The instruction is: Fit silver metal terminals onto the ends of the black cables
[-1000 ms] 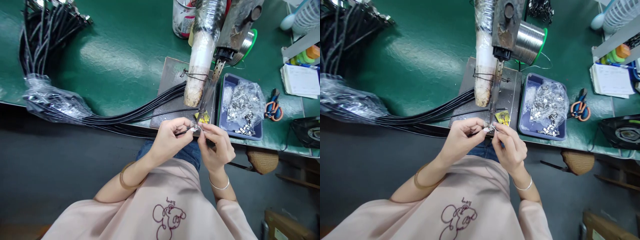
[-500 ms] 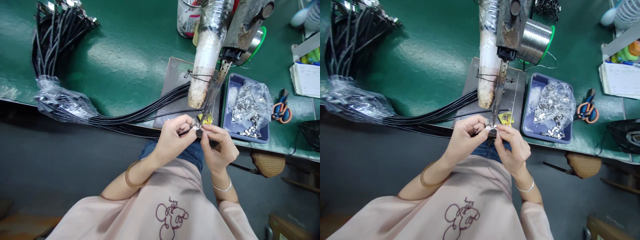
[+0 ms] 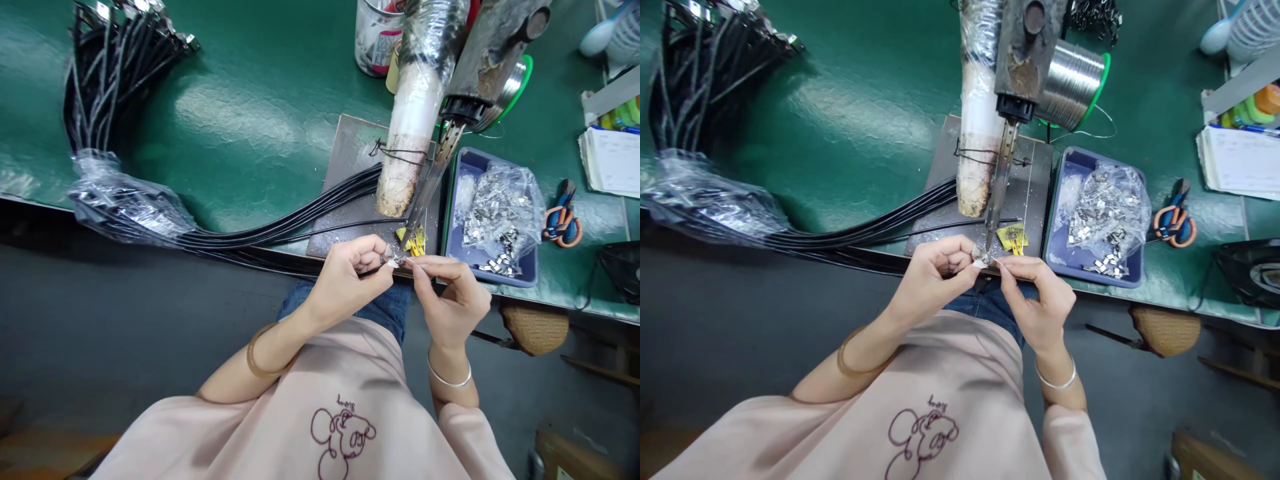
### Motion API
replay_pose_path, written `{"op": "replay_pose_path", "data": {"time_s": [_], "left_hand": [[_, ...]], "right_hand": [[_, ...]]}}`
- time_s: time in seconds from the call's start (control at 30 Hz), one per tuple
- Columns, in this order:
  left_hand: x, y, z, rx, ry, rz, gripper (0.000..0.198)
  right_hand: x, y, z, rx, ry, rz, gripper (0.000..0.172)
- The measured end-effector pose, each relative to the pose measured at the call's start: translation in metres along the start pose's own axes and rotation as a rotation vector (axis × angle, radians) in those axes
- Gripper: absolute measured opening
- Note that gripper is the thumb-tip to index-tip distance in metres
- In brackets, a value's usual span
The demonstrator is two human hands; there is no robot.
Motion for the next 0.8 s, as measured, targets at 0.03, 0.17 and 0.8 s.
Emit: {"op": "replay_pose_path", "data": {"time_s": [0.03, 0.17, 0.8], "left_hand": [[-0.001, 0.0, 0.001, 0.0, -0.004, 0.015, 0.01], [-0.004, -0.002, 0.002, -0.009, 0.002, 0.034, 0.013], [0.001, 0.0, -0.003, -0.024, -0.004, -0.063, 0.015]], "right_hand": [[0.0, 0.001, 0.003, 0.026, -0.023, 0.011, 0.014], [0.0, 0.004, 0.012, 0.071, -0.049, 0.04, 0.016], [-0.008, -0.001, 0.012, 0.121, -0.126, -0.005, 0.019]]}}
Point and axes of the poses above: each hand's wrist, its own y-axis towards the middle knuckle, its own x-axis out of the back of the hand, z = x × y, the point moved 10 cm from there along y, towards the middle knuckle, and after that the axes turned 11 degrees about y, right-handed, at the moved point
